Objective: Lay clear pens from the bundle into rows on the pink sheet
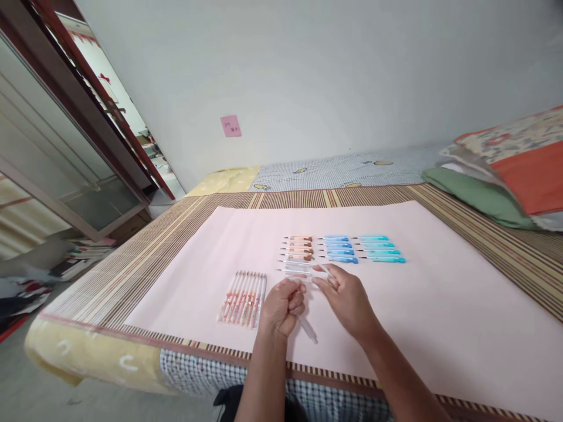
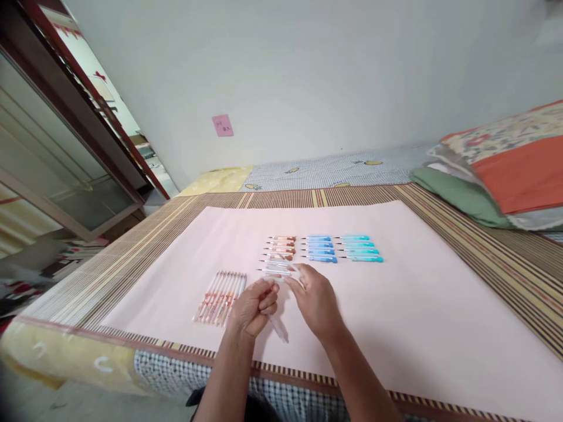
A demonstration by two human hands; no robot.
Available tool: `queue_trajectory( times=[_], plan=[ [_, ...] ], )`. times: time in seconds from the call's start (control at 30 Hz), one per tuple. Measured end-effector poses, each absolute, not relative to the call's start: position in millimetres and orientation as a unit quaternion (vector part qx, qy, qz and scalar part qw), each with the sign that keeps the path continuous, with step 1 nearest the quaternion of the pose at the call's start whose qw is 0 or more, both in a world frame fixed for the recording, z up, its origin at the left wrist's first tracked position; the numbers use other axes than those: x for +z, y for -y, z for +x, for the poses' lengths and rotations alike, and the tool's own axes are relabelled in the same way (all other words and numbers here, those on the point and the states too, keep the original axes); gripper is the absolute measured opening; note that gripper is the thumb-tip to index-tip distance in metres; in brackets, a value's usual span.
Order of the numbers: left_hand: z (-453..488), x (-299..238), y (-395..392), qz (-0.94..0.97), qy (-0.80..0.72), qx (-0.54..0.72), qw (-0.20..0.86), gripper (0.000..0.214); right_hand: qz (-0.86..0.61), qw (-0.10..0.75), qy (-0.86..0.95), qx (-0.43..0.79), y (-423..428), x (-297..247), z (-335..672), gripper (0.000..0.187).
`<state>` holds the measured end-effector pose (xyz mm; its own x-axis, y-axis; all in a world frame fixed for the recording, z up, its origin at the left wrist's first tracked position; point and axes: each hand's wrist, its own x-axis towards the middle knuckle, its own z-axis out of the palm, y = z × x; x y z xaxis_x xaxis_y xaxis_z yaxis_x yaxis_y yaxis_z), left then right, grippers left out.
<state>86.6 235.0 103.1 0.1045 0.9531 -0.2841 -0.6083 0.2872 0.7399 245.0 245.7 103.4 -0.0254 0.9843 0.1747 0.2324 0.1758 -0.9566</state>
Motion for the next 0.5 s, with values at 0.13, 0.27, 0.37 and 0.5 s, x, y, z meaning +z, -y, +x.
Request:
queue_trajectory(
  times=[0.13,0.27,0.37,0.5],
  plan=[
    [89,98,-231,0.230,-0.385,0.538,0.714,0.040,-0.501,0.437,0.661,0.348,-244,106,240,0.017],
    [89,96,-227,0.224,-0.390,0.548,0.706,0.042,-0.500,0.385,0.687,0.360,-243,107,240,0.012],
    [80,100,-225,0.221,-0.391,0.543,0.709,0.045,-0.504,0.376,0.680,0.376,-246,107,241,0.010],
    [49,112,-224,0.199,-0.407,0.584,0.674,0.045,-0.550,0.326,0.686,0.347,-257,103,244,0.006]
  ],
)
